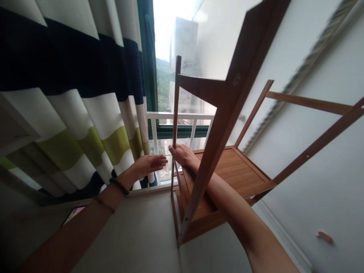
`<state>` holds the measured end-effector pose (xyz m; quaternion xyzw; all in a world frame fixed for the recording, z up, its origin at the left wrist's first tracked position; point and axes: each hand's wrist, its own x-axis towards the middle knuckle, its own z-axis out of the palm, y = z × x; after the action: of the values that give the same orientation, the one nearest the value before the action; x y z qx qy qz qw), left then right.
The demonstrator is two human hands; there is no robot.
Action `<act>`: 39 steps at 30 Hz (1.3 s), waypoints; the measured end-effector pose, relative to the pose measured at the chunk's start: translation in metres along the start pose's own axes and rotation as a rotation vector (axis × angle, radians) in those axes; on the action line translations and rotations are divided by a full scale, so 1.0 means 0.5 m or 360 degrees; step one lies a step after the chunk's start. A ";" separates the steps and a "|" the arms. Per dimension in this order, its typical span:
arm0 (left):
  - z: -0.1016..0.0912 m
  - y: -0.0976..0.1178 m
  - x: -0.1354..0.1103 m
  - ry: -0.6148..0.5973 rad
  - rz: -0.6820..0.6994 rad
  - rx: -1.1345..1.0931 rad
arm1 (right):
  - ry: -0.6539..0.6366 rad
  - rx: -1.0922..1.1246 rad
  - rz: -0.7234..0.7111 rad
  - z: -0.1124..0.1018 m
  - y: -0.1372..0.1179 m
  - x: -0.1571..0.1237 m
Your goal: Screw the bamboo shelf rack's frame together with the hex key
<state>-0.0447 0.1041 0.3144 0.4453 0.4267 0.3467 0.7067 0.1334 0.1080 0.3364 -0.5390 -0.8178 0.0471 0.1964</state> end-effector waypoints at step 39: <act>-0.008 -0.078 0.021 0.0216 0.1011 0.0704 | -0.0049 -0.0002 0.0046 -0.003 -0.004 -0.003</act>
<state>-0.0396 0.1004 0.2741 0.6728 0.3779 0.4764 0.4214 0.1328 0.1059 0.3379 -0.5500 -0.8129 0.0579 0.1827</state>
